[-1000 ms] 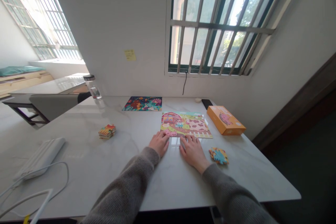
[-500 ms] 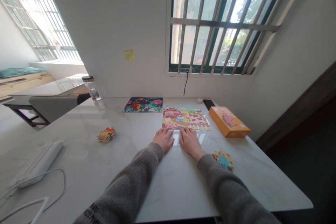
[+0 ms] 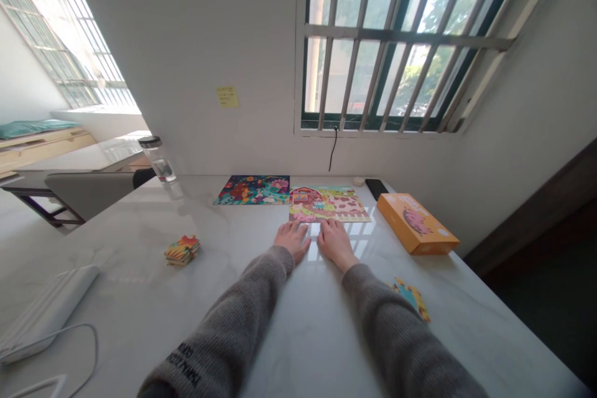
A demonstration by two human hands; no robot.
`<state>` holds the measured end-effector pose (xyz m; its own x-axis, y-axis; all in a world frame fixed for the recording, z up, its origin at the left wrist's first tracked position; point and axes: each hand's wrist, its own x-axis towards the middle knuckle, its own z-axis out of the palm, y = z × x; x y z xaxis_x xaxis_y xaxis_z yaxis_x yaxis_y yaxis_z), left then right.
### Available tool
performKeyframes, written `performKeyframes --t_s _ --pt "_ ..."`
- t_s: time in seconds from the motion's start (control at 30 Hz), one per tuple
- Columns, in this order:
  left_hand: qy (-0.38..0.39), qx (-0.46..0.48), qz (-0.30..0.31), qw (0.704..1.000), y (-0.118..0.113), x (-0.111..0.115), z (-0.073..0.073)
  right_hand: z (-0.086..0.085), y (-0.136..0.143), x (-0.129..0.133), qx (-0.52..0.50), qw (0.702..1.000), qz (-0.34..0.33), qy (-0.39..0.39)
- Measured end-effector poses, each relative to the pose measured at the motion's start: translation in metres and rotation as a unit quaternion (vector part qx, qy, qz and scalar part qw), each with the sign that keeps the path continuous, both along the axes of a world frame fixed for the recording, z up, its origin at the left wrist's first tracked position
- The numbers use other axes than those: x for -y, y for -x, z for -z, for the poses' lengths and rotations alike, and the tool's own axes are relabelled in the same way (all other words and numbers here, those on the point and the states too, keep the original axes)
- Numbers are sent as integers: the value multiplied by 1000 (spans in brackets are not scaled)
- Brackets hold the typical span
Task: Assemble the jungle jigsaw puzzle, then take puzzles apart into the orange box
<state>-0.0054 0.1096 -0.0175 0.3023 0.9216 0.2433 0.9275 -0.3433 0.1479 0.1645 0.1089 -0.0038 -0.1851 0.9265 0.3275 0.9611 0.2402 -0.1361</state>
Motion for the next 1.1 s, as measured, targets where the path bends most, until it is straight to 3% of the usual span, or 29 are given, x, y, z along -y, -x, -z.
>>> performKeyframes --t_s 0.73,1.1 --pt "25 3 -35 999 -4 -70 0 3 12 -72 -25 999 29 8" --pt "24 -2 -51 998 -7 -89 2 5 14 -92 -27 999 32 -2"
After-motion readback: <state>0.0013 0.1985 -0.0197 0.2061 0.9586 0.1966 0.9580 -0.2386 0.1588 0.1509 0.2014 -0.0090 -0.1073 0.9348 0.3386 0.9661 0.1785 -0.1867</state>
